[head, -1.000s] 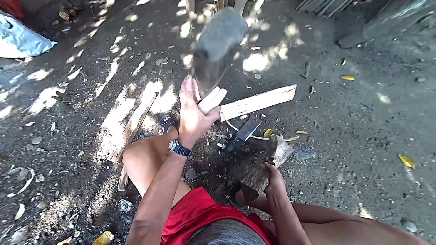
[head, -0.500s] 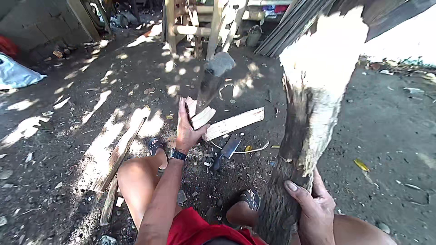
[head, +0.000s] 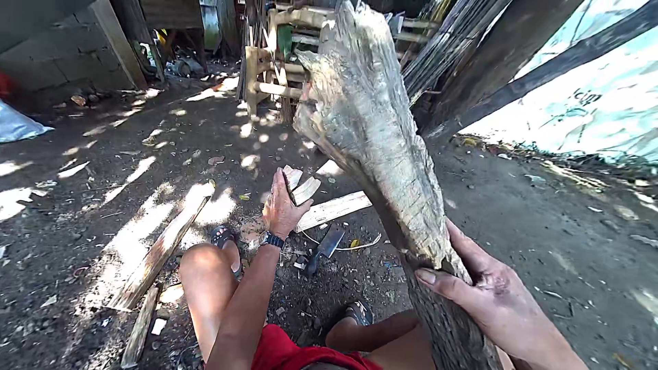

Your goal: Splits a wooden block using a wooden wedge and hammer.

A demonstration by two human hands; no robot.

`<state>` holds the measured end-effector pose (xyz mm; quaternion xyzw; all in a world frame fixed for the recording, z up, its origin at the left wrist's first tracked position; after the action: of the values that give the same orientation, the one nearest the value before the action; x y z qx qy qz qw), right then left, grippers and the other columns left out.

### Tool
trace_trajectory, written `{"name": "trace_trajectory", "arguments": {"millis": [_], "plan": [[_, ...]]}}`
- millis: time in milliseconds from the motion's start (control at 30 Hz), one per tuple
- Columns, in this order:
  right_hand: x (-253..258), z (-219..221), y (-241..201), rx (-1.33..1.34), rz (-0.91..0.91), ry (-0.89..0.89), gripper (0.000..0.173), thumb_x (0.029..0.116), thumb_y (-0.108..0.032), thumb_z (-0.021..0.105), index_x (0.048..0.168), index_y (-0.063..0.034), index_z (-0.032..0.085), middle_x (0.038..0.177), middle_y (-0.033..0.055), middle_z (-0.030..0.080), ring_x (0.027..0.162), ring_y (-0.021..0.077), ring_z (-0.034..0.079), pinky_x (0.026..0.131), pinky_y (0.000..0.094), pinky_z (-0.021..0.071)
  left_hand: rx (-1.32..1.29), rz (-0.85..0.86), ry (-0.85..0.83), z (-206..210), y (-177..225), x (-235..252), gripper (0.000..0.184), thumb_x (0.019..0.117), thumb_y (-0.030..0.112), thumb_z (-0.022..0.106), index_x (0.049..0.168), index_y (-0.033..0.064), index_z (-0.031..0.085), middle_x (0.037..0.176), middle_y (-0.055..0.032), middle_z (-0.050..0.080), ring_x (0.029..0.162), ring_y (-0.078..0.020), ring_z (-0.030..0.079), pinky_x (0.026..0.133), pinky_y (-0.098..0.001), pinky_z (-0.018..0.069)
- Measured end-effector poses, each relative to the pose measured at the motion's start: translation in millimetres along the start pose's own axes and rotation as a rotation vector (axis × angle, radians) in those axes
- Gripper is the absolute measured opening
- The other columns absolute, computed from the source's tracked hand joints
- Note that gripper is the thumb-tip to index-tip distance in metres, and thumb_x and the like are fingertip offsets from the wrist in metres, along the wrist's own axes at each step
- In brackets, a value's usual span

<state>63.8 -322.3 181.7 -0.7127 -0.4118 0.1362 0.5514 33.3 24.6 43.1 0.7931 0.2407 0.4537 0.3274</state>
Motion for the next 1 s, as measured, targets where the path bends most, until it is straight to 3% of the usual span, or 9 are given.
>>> {"name": "trace_trajectory", "arguments": {"millis": [100,200,300,367,567,667,800,900,1000], "plan": [[-9,4,19,0.255,0.123,-0.059,0.083,0.0838,-0.036,0.079,0.156,-0.0137,0.044,0.129,0.003,0.07,0.108,0.0132,0.071,0.09,0.0307,0.0619,-0.018,0.022,0.006,-2,3,-2,0.127,0.0693,0.042,0.093,0.165,0.0104,0.015,0.166,-0.0155,0.029,0.149,-0.0283,0.038,0.119,-0.05,0.0393],[-19,45,45,0.89,0.205,-0.318,0.056,0.0899,-0.04,0.073,0.133,-0.0076,0.06,0.116,0.0221,0.066,0.085,0.0294,0.07,0.071,0.0444,0.0611,0.0,0.002,-0.015,-1,-1,-2,0.128,0.0698,0.046,0.092,0.165,0.0124,0.013,0.167,-0.0131,0.028,0.15,-0.0267,0.037,0.119,-0.0504,0.039],[-24,81,38,1.186,0.217,-0.459,0.055,0.0875,-0.048,0.071,0.126,-0.0086,0.064,0.118,0.0203,0.065,0.08,0.0257,0.067,0.067,0.0392,0.058,-0.004,0.0,-0.019,-2,-4,3,0.129,0.0694,0.045,0.092,0.166,0.0146,0.012,0.167,-0.0123,0.027,0.149,-0.028,0.038,0.117,-0.0519,0.0401],[-25,89,37,1.268,0.16,-0.508,0.057,0.0889,-0.047,0.069,0.128,-0.0071,0.062,0.119,0.0192,0.065,0.081,0.0243,0.067,0.067,0.0379,0.0571,-0.009,0.001,-0.032,-2,-6,5,0.13,0.0696,0.044,0.092,0.166,0.016,0.01,0.169,-0.0111,0.024,0.15,-0.0277,0.036,0.118,-0.0522,0.0395],[-33,103,26,1.446,0.13,-0.711,0.066,0.0854,-0.054,0.069,0.125,-0.0026,0.061,0.109,0.0113,0.065,0.077,0.0181,0.066,0.067,0.0307,0.0568,0.058,0.077,-0.044,-1,-3,5,0.131,0.0692,0.041,0.093,0.165,0.0083,0.009,0.168,-0.0166,0.023,0.151,-0.0304,0.034,0.12,-0.0503,0.0371],[-29,93,29,1.35,0.05,-0.608,0.07,0.0847,-0.059,0.069,0.127,-0.0035,0.062,0.111,0.0121,0.065,0.079,0.0183,0.066,0.068,0.0313,0.0567,0.077,0.083,-0.047,2,-2,4,0.131,0.069,0.042,0.093,0.165,0.0088,0.01,0.168,-0.0163,0.024,0.151,-0.0297,0.035,0.119,-0.0501,0.038],[-19,48,35,0.96,-0.11,-0.201,0.058,0.0874,-0.041,0.076,0.129,-0.0035,0.06,0.117,0.0241,0.065,0.083,0.0311,0.068,0.07,0.0456,0.0595,0.066,0.074,-0.059,6,1,4,0.131,0.0693,0.04,0.093,0.165,0.0091,0.009,0.168,-0.0163,0.023,0.151,-0.0303,0.033,0.12,-0.0508,0.0366],[-23,14,22,0.766,-0.246,0.023,0.063,0.083,-0.037,0.081,0.131,-0.0045,0.059,0.119,0.0226,0.067,0.089,0.0318,0.07,0.074,0.046,0.0616,0.064,0.075,-0.062,7,2,6,0.131,0.0695,0.04,0.093,0.165,0.0088,0.01,0.169,-0.0159,0.022,0.151,-0.0299,0.033,0.12,-0.0503,0.0369],[-27,-18,-13,0.677,-0.385,0.127,0.071,0.0803,-0.039,0.082,0.136,-0.0045,0.055,0.123,0.0174,0.067,0.096,0.0284,0.07,0.082,0.0433,0.0615,0.062,0.066,-0.069,7,4,6,0.131,0.0692,0.038,0.093,0.166,0.0097,0.009,0.17,-0.0147,0.02,0.152,-0.0305,0.033,0.119,-0.0508,0.0371]]}}
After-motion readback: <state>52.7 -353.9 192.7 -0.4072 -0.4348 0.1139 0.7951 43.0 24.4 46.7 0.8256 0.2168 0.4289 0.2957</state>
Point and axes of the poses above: each hand's wrist, its own x-axis towards the middle knuckle, its own z-axis out of the palm, y = z × x, the point moved 10 cm from there along x, towards the middle knuckle
